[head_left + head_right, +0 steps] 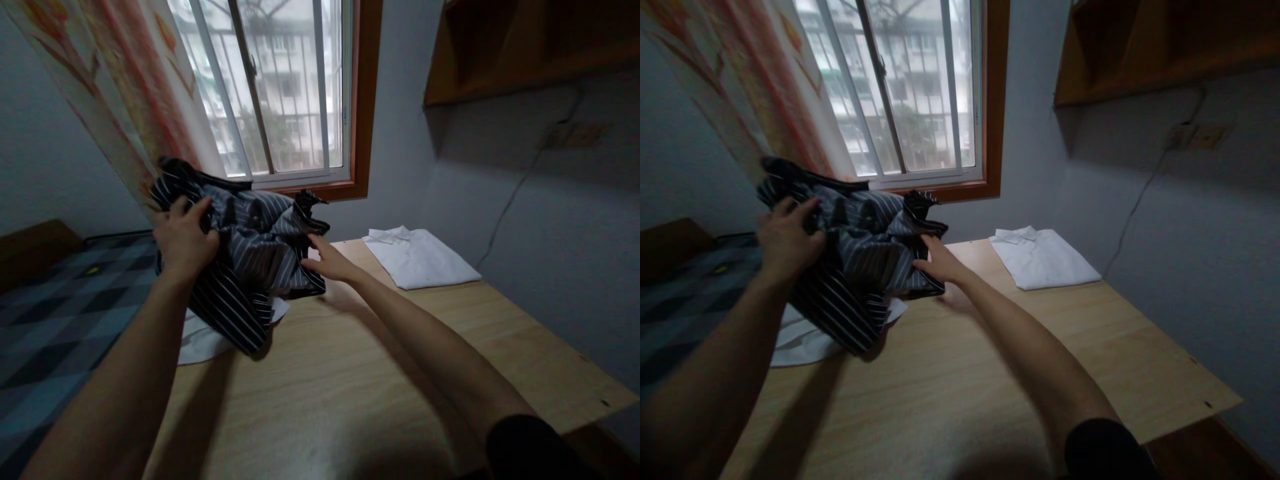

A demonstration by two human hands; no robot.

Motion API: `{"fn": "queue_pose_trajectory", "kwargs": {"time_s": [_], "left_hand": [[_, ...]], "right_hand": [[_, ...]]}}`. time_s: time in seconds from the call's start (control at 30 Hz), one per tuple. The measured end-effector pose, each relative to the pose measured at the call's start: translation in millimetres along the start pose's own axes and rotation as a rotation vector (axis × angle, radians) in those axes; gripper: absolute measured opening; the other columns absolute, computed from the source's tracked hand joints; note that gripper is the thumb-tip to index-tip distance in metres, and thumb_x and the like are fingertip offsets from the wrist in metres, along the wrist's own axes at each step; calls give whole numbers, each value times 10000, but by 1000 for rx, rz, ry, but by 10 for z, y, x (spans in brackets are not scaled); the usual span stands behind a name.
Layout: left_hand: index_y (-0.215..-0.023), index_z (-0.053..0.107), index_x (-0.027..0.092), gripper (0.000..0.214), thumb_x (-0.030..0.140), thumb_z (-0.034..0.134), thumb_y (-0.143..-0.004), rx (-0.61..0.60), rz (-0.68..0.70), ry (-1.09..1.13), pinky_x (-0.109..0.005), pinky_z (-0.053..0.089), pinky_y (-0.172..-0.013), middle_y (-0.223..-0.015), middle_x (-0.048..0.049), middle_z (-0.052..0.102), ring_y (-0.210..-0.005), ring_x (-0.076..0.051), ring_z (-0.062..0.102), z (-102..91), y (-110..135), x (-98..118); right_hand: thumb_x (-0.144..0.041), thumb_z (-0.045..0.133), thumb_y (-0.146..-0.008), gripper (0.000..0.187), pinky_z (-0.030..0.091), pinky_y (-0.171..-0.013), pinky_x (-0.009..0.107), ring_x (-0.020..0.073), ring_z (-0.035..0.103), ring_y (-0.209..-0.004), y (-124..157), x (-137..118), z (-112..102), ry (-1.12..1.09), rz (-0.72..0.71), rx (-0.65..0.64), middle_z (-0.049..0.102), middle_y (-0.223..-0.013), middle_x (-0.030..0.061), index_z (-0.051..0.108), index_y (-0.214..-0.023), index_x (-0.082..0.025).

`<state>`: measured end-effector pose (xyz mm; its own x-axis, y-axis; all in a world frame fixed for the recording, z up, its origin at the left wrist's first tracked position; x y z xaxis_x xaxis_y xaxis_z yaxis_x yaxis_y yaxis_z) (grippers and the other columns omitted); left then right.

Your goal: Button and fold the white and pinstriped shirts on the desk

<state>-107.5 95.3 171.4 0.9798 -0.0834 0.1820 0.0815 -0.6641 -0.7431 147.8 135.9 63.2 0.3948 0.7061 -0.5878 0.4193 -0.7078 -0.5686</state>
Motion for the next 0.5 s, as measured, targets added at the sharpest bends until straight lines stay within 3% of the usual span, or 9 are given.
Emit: {"fn": "queue_pose_trajectory", "kwargs": {"time_s": [0.1, 0.13, 0.23, 0.37, 0.43, 0.5], "left_hand": [[-1405, 458, 154, 605, 385, 557, -853, -489, -169, -106, -644, 386, -951, -1466, -159, 414, -1279, -450, 409, 636, 336, -383], [-1443, 401, 152, 636, 403, 528, -873, -544, -236, -94, -605, 407, -954, -1439, -182, 445, -1258, -429, 450, 793, 471, -477], [-1515, 250, 166, 705, 458, 445, -903, -505, -268, -36, -518, 412, -1002, -1415, -201, 466, -1271, -387, 468, 1048, 750, -624], [-1521, 240, 179, 707, 424, 442, -889, -468, -308, 32, -501, 383, -1044, -1441, -191, 437, -1322, -379, 417, 1039, 807, -634], [-1494, 317, 160, 663, 375, 452, -881, -385, -335, 16, -527, 364, -1052, -1465, -200, 399, -1330, -394, 396, 945, 778, -526], [-1451, 397, 150, 602, 313, 452, -874, -193, -289, -19, -559, 295, -1088, -1512, -187, 330, -1374, -394, 321, 824, 774, -298]], "right_hand": [[-239, 610, -804, 627, 302, -1123, 436, 252, 380, -1358, 467, 513, 33, 188, 187, -61, 437, -1456, 146, 438, -1402, -165], [-236, 589, -821, 589, 295, -1123, 428, 251, 376, -1361, 640, 668, -30, 285, 265, -58, 440, -1454, 154, 456, -1389, -153], [-307, 582, -853, 588, 275, -1117, 408, 266, 346, -1375, 1118, 1054, -425, 593, 554, 26, 406, -1473, 182, 445, -1394, -121], [-610, 572, -806, 811, 291, -1060, 500, 372, 322, -1362, 1617, 1360, -986, 827, 908, -3, 345, -1493, 220, 382, -1431, -130], [-648, 519, -818, 786, 307, -1036, 504, 379, 361, -1331, 1783, 1418, -1114, 880, 970, -76, 386, -1462, 219, 416, -1403, -133], [-573, 492, -865, 658, 324, -1023, 465, 354, 428, -1281, 1871, 1410, -1137, 943, 936, -121, 463, -1396, 219, 484, -1339, -116]]}}
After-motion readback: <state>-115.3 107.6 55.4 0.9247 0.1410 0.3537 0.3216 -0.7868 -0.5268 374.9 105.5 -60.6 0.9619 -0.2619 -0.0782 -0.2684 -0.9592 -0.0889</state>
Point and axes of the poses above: each hand's wrist, its own y-axis away from the middle knuckle, its own z-axis out of the palm, x = y × z, the point moved 3 cm from there along -y, towards the middle knuckle
